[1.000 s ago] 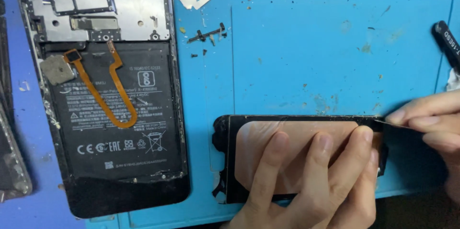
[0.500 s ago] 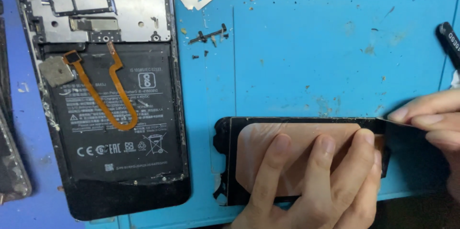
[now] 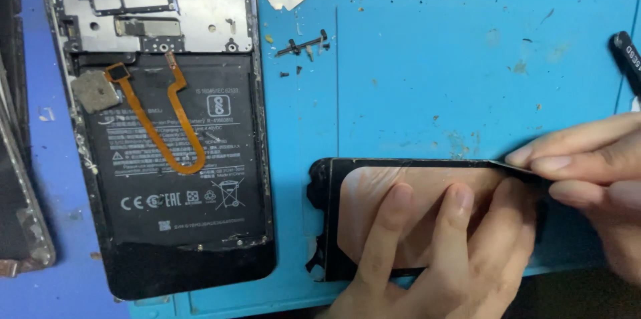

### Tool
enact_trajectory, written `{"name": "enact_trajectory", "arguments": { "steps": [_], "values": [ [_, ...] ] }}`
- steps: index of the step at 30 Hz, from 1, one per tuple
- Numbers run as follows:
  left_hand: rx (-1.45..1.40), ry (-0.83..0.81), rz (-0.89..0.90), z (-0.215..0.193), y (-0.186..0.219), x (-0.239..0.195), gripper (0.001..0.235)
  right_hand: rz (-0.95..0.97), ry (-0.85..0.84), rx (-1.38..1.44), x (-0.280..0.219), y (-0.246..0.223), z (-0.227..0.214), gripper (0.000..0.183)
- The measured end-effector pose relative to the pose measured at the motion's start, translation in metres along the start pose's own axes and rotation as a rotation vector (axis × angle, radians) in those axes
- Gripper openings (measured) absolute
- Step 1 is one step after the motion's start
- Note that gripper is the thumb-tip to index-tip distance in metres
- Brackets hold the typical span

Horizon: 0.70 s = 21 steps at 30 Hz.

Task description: Repairing a smartphone by using a thin metal tool to pry or clean the edges of a screen component.

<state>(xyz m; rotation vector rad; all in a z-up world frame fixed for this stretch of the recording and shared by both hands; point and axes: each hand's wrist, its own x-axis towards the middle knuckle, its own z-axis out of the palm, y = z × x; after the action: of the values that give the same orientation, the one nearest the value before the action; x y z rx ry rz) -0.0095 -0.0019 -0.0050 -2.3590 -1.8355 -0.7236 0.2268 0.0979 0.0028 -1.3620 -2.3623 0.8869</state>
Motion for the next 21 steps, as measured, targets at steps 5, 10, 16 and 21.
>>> {"name": "enact_trajectory", "arguments": {
  "steps": [5,10,16,21],
  "values": [
    [0.103,0.099,-0.004,0.004,-0.004,-0.009,0.033,0.004,-0.102,-0.029,0.029,-0.053,0.004,0.02],
    [0.11,0.152,-0.027,0.003,-0.013,-0.011,0.026,0.058,-0.059,0.065,0.004,-0.01,0.008,0.016],
    [0.089,0.149,-0.01,0.004,-0.015,-0.016,0.025,0.012,-0.101,0.065,0.01,-0.016,0.007,0.021],
    [0.162,0.176,0.046,0.002,-0.022,-0.017,0.034,-0.009,-0.051,0.061,0.02,-0.033,0.011,0.017]
  ]
}}
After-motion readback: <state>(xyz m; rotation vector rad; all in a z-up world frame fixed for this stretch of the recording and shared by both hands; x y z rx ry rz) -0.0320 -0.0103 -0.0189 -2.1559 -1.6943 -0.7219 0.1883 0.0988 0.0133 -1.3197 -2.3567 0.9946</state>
